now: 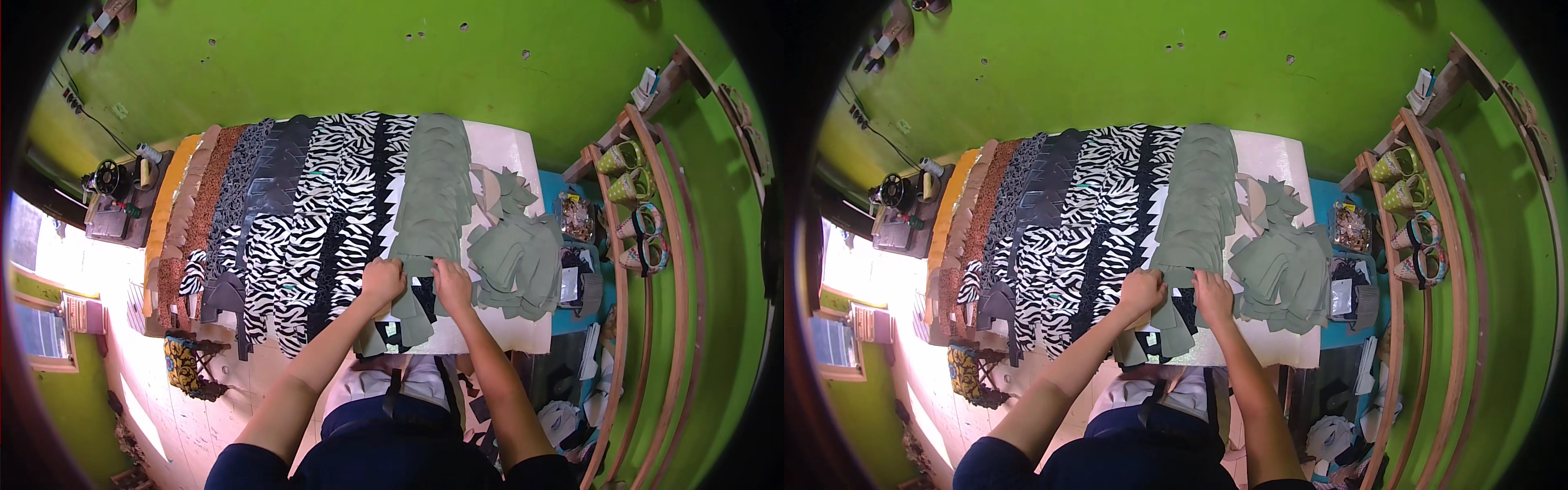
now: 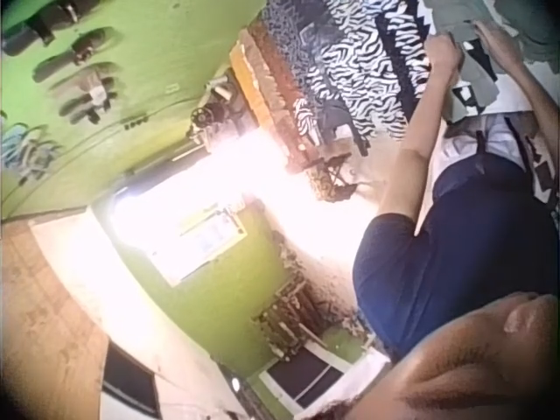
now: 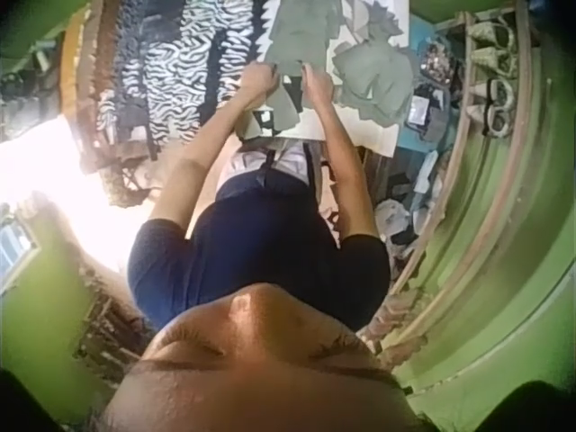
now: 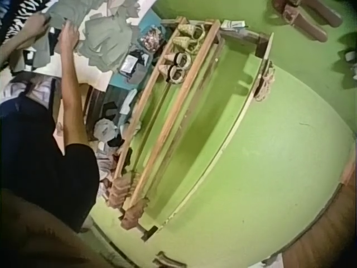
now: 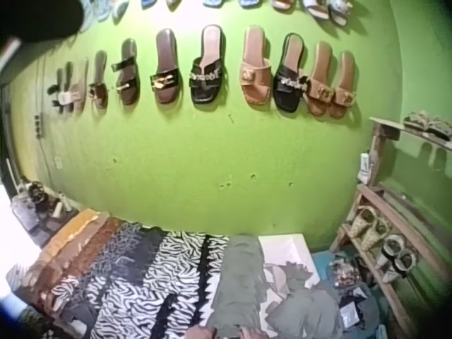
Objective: Organizing and stacking various green fabric components for shoe manufacturing on a workbench.
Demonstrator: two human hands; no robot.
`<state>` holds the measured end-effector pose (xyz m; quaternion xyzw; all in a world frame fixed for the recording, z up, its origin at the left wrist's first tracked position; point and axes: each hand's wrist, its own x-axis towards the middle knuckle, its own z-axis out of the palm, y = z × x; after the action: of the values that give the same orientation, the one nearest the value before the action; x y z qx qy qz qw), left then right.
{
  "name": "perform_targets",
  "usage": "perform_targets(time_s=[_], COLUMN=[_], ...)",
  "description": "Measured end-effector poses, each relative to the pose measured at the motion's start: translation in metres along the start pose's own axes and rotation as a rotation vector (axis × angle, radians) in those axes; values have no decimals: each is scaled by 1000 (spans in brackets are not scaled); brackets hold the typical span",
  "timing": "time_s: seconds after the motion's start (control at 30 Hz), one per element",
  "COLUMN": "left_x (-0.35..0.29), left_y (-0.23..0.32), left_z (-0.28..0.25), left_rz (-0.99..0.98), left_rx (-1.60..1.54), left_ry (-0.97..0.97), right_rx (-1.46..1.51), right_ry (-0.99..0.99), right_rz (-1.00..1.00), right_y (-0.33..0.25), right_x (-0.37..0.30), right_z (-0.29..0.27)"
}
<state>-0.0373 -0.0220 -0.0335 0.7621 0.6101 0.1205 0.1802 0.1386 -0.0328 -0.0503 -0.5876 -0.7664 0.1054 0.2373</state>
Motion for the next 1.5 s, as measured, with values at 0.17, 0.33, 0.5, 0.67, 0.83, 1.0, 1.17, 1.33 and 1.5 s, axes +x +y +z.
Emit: perform_targets(time_s=[0.17,0.33,0.5,0.67,0.83,1.0,1.17,1.33,1.5], left_x=[-9,-21,-26,-22,-21,-17,-8,-2,-1], left_y=[12,0,-5,-3,-2,-1,5,-1,-3], left_z=[-2,1,-1,-4,-2,0,-4,2,2], left_rz=[-5,408,407,374,347,311,297,255,136], left_rx=[111,83,15,3,34,61,6,58,68], left_ry=[183,136,119,98,61,58,185,277,130], right_rx=[-224,-50,-120,-119,-109,-103,7,-10,-42], right_ry=[103,-167,-217,-150,-75,-38,60,86,-10], right_rz=[38,-182,-138,-89,-41,-75,-9,147,147], right_y=[-16,-29,-14,-4,-5,-4,-5,-4,3], right_x=[-7,-26,-36,-41,-43,-41,-22,-7,-6], right_z=[-3,0,0,1,8,10,-5,-8,-7])
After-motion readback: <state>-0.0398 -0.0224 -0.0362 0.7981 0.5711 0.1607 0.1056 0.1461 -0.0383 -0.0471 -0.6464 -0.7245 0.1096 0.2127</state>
